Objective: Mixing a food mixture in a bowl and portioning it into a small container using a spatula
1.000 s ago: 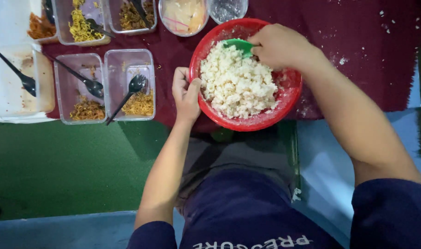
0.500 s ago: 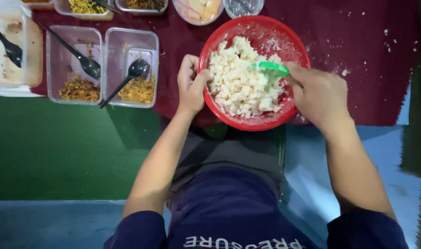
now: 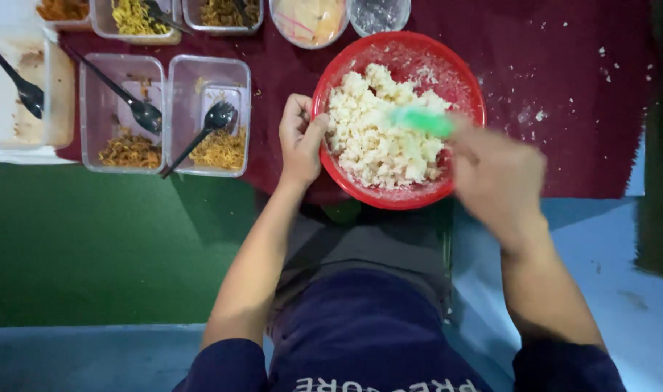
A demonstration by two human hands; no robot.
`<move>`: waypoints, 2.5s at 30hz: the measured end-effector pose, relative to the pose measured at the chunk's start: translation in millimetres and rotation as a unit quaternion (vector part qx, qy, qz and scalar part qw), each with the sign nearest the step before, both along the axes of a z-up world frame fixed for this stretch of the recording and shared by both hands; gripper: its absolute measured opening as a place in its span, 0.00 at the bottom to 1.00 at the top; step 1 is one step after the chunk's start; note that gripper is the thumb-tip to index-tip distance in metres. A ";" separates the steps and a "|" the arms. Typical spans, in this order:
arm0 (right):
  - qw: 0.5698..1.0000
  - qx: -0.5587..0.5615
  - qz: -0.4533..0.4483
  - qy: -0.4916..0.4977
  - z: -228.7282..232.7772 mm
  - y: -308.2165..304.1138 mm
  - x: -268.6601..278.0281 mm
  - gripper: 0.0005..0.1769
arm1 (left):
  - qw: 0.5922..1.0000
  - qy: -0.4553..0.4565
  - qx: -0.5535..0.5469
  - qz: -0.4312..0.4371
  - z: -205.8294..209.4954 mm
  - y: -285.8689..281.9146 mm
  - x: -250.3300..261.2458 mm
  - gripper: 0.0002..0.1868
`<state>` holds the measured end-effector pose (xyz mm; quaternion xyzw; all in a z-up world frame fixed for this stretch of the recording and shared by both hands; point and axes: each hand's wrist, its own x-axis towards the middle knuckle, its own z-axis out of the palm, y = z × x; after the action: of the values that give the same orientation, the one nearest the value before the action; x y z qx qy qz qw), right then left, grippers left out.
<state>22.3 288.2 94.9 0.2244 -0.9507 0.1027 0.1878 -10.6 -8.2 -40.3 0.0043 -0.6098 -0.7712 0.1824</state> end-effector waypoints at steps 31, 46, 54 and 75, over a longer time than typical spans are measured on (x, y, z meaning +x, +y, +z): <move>0.996 0.058 -0.045 0.051 1.8 -20.1 23.6 0.11 | 1.000 0.022 -0.007 0.000 2.4 1.8 -2.6 0.09; 0.994 0.071 -0.086 -0.010 3.1 -17.7 26.6 0.14 | 0.999 0.029 -0.036 -0.010 -1.4 -0.6 -2.2 0.09; 0.990 0.078 -0.096 0.062 1.9 -31.4 -7.9 0.15 | 0.999 0.042 -0.029 -0.015 -5.3 -0.6 -5.0 0.09; 0.951 0.233 -0.103 0.177 -11.8 -62.9 -42.0 0.30 | 0.999 0.015 -0.049 -0.010 33.1 5.6 6.5 0.10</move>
<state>-19.7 225.3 83.2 0.1775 -0.9175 -0.1833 0.3052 -4.1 -2.5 -7.2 -0.0228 -0.6444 -0.7419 0.1838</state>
